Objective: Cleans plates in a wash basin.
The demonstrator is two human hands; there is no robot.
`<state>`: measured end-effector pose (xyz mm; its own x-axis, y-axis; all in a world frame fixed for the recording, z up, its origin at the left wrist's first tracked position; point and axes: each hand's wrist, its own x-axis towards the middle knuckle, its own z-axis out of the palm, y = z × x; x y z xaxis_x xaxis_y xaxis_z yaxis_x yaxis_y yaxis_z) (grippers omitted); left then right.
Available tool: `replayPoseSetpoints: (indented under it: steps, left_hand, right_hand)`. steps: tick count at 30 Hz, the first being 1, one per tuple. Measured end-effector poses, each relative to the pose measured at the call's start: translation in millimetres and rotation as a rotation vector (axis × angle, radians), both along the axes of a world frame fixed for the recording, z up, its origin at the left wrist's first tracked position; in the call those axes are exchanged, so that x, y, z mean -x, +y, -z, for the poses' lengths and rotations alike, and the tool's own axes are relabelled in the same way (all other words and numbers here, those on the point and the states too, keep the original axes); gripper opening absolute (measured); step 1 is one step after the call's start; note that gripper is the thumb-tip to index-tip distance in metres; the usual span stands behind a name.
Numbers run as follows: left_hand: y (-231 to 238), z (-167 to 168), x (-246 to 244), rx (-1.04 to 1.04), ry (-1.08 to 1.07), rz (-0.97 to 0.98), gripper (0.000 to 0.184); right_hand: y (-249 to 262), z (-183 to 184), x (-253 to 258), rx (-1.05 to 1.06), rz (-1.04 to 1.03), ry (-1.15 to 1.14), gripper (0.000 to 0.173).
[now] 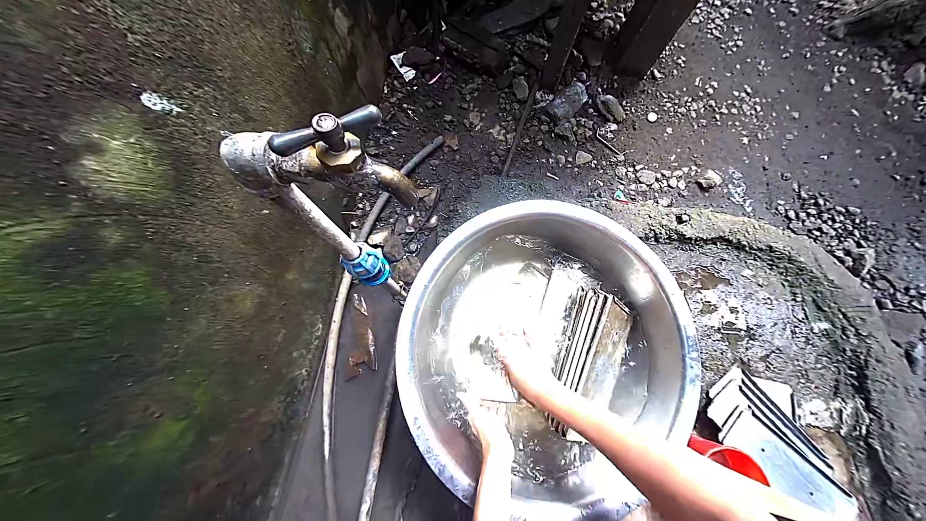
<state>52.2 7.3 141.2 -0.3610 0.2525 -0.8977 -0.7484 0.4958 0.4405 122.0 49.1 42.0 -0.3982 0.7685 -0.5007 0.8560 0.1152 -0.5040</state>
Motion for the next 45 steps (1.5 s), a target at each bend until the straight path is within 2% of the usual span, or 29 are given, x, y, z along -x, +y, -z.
replayPoseSetpoints:
  steps: [1,3,6,9,10,12,13,15,17,19,20,21,23,25,29,31,32,36,38,40,43,45]
  left_hand:
    - [-16,29,3,-0.074,0.039,0.028,0.067]
    - [-38,91,6,-0.184,0.123,0.025,0.076]
    - [-39,112,3,-0.132,0.137,-0.022,0.074]
    - [-39,110,0,-0.145,0.059,-0.047,0.077]
    - [-36,106,0,-0.141,0.049,-0.057,0.077]
    - [-36,100,3,-0.132,0.058,-0.034,0.076]
    - [-37,101,5,-0.149,0.065,-0.013,0.076]
    - [-39,104,7,-0.167,0.116,0.005,0.075]
    - [-42,102,8,-0.144,0.063,-0.006,0.073]
    - [-39,99,6,-0.085,-0.045,-0.06,0.073]
    - [-38,106,5,-0.077,-0.067,-0.069,0.075]
    - [-36,112,6,-0.108,-0.073,-0.083,0.075]
    - [-34,111,9,-0.158,-0.041,-0.106,0.071]
    - [-34,102,11,-0.203,0.023,-0.059,0.071]
    - [-39,109,8,-0.18,0.055,-0.048,0.067]
    - [-37,115,4,-0.159,0.038,-0.07,0.064]
    - [-36,116,4,-0.169,0.041,-0.057,0.063]
    - [-36,103,7,-0.251,0.035,0.005,0.051]
    - [-36,101,9,-0.302,0.06,0.032,0.045]
    - [-34,103,10,-0.296,0.122,0.049,0.039]
    - [-37,101,9,-0.221,0.121,0.096,0.048]
    - [-35,108,5,-0.23,0.147,0.093,0.046]
  right_hand:
    - [9,-2,8,-0.003,0.047,-0.03,0.049]
    - [6,-3,13,0.007,-0.013,-0.012,0.052]
    - [-31,1,1,0.035,-0.227,0.191,0.048]
    - [-14,7,-10,0.069,-0.407,0.121,0.048]
    - [-2,6,-7,0.081,-0.367,0.067,0.048]
    - [10,6,8,0.116,-0.094,0.052,0.048]
    - [8,5,15,0.113,-0.052,0.039,0.05]
    - [-11,0,21,0.064,-0.137,0.067,0.05]
    - [-35,2,9,0.078,-0.313,0.154,0.048]
    - [-32,7,-6,0.109,-0.446,0.151,0.048]
    - [-20,8,-8,0.115,-0.449,0.106,0.047]
    - [-6,7,-7,0.127,-0.381,0.039,0.046]
    - [12,4,4,0.145,-0.121,-0.108,0.045]
    - [9,2,17,0.085,-0.032,-0.136,0.05]
    - [-48,1,-8,0.068,-0.23,0.138,0.052]
    - [-48,3,-18,0.049,-0.309,0.108,0.052]
    - [-42,4,-17,0.014,-0.278,0.08,0.051]
    - [0,9,12,-0.096,0.131,-0.044,0.052]
    - [5,7,24,-0.119,0.234,-0.027,0.052]
    - [-19,2,28,-0.116,0.178,0.028,0.052]
    - [-63,-5,17,-0.06,0.032,0.071,0.054]
    - [-55,-1,4,-0.08,-0.014,0.073,0.053]
